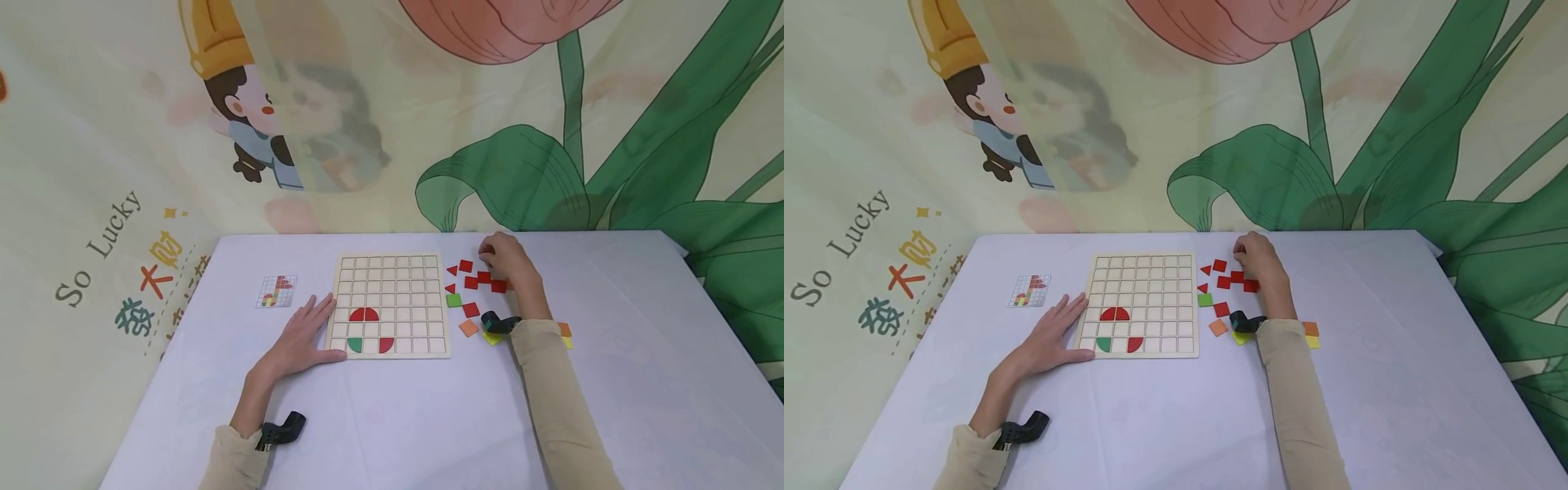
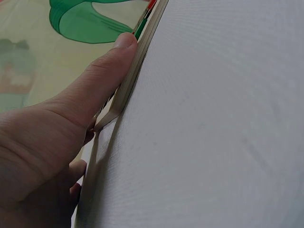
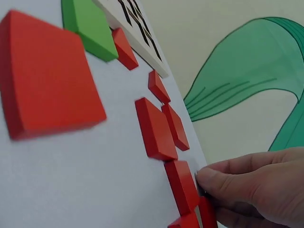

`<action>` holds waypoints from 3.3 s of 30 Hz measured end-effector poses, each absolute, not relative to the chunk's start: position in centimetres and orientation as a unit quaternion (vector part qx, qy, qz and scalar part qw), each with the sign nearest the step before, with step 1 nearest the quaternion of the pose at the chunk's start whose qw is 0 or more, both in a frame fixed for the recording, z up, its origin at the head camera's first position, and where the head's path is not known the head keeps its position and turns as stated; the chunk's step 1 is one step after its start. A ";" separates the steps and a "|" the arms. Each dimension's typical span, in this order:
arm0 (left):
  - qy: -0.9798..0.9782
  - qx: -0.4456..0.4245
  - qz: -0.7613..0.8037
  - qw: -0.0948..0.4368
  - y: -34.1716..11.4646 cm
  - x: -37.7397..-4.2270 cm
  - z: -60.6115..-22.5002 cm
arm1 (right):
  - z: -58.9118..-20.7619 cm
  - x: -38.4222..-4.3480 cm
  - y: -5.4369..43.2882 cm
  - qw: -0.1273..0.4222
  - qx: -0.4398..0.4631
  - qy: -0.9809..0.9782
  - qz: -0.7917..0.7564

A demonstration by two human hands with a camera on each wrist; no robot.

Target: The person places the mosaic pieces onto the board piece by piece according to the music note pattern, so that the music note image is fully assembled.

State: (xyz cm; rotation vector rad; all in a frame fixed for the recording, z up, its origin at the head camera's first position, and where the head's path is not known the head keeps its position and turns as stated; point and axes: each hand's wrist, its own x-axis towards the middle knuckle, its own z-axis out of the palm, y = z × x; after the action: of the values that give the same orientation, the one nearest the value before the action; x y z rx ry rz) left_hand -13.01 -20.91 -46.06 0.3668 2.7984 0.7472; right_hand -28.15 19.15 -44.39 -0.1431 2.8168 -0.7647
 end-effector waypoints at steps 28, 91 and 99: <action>0.951 0.112 0.260 0.122 -20.8 -12.9 -46.1 | -43.4 -28.3 8.5 0.028 -0.247 0.900 -0.358; 0.954 0.123 0.248 0.117 -20.9 -13.0 -46.3 | -41.3 -23.0 20.4 0.059 -0.236 0.939 -0.242; 0.952 0.126 0.257 0.109 -20.9 -13.0 -46.5 | -43.0 -22.9 21.1 0.059 -0.232 0.934 -0.267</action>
State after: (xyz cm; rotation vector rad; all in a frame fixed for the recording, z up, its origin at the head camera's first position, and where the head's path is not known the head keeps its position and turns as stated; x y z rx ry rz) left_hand -13.02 -20.87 -46.50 0.3692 2.7986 0.7565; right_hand -22.90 21.15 -43.05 -0.7022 2.8273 -0.8071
